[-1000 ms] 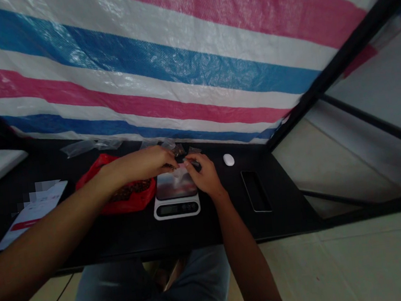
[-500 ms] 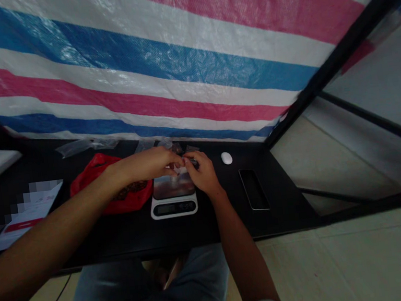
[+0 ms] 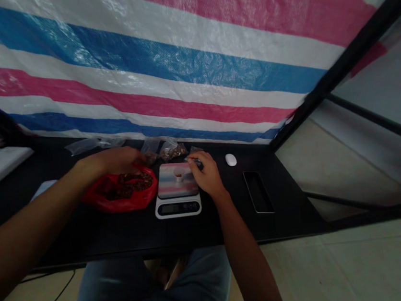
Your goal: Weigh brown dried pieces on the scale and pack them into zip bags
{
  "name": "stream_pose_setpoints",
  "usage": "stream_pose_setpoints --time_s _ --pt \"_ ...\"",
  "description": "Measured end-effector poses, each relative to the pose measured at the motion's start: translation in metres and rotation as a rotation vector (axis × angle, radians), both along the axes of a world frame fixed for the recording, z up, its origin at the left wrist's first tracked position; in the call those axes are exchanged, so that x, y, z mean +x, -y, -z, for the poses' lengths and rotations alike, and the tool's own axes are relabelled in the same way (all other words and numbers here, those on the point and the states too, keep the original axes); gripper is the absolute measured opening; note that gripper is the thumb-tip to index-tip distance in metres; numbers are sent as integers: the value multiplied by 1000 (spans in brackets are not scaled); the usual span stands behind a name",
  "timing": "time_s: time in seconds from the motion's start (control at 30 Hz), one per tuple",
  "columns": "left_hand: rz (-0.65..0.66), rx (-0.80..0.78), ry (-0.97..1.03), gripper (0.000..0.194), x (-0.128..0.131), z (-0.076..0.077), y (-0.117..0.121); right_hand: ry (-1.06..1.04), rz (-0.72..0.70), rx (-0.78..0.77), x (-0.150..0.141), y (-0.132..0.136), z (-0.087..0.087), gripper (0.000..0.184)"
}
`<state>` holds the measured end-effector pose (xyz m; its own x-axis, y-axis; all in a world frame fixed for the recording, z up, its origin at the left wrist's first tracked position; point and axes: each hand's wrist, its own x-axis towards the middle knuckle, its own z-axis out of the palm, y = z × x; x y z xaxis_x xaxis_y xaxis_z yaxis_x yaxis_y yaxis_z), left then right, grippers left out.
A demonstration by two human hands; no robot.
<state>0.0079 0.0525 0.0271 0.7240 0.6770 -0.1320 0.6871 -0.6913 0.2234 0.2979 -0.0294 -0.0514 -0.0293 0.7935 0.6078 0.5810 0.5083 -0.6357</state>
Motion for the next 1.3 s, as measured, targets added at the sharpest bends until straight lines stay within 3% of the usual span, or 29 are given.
stream_pose_setpoints --time_s 0.1,0.23,0.33,0.47,0.63,0.8,0.9,1.03,1.13,1.23,1.3 --pt "-34 -85 -113 26 -9 -7 -1 3 -1 -1 0 0 0 16" --pt "-71 22 56 27 -23 -32 2 6 6 -7 0 0 0 16" --pt "-93 40 65 28 -36 -40 1 9 5 -3 -1 1 -1 16" --pt "-135 64 -9 29 -47 -29 1 12 10 -3 -1 0 -1 16" --pt "-101 293 39 31 -42 -13 25 14 11 -2 0 0 0 17" --pt "-63 -53 35 42 -24 4 58 28 4 5 -1 0 0 16" --pt "-116 -91 19 35 -17 9 74 27 0 7 -1 0 -1 15" --pt "32 -195 124 22 -16 2 92 30 12 -3 -1 1 0 15" --pt "84 -233 146 33 -21 3 92 28 4 -3 -2 1 0 15" --pt "-20 -58 105 28 -29 13 76 25 -3 0 -2 1 0 14" --pt "-59 -27 38 25 -35 20 63 25 1 6 -2 1 0 14"
